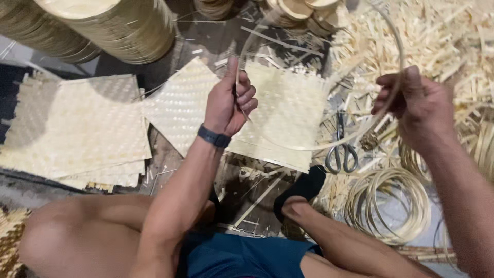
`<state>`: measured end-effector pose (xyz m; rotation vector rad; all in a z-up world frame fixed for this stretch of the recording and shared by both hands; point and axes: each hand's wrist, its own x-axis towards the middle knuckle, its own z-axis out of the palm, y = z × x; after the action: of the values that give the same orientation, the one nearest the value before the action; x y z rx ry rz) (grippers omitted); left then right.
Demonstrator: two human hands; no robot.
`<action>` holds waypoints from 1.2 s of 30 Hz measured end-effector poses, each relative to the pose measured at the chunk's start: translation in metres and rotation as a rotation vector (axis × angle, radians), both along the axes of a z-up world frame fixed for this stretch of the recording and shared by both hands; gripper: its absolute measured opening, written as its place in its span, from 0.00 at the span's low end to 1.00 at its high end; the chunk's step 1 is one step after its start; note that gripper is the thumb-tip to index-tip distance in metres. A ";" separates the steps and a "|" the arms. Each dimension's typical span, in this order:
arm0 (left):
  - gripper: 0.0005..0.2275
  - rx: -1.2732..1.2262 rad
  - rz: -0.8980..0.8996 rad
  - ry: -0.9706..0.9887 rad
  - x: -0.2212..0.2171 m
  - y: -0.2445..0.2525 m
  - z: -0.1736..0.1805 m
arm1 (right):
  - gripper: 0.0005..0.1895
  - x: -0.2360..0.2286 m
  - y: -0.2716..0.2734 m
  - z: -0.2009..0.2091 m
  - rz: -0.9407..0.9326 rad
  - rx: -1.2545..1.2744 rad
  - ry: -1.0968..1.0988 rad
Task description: The person places a woven bamboo sheet over a circular hoop, uses shears to trim the overlapping material around a wooden mold, and fits another hoop on top to secure the assembly.
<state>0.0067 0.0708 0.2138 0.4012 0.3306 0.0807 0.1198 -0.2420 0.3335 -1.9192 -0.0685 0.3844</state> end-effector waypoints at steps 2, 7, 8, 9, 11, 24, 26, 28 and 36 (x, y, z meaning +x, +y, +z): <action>0.18 -0.020 0.012 0.003 -0.003 0.006 -0.009 | 0.21 0.009 0.006 -0.029 -0.011 0.287 0.119; 0.19 -0.005 -0.071 0.048 -0.008 0.029 -0.036 | 0.27 0.007 0.010 -0.099 0.071 0.622 0.191; 0.19 -0.028 -0.088 0.055 -0.009 0.032 -0.041 | 0.26 0.006 0.014 -0.111 0.010 0.652 0.207; 0.18 -0.050 -0.108 0.059 -0.008 0.034 -0.044 | 0.24 0.007 0.020 -0.121 -0.053 0.684 0.220; 0.18 -0.073 -0.012 0.059 -0.008 0.029 -0.048 | 0.23 0.003 0.022 -0.131 -0.134 0.705 0.254; 0.19 -0.091 -0.104 -0.026 0.000 0.033 -0.062 | 0.24 -0.002 0.010 -0.168 -0.041 1.080 0.401; 0.19 -0.081 -0.092 0.005 -0.005 0.026 -0.068 | 0.25 -0.004 0.009 -0.167 -0.037 1.032 0.392; 0.18 -0.099 -0.052 0.013 -0.008 0.017 -0.068 | 0.23 -0.009 0.008 -0.165 -0.040 0.940 0.363; 0.09 0.208 -0.256 0.202 -0.002 0.019 -0.040 | 0.22 -0.020 0.008 -0.157 0.002 0.779 0.451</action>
<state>0.0047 0.0901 0.1734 0.6567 0.4688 -0.1778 0.1000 -0.2340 0.1766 -1.0392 0.0712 0.6697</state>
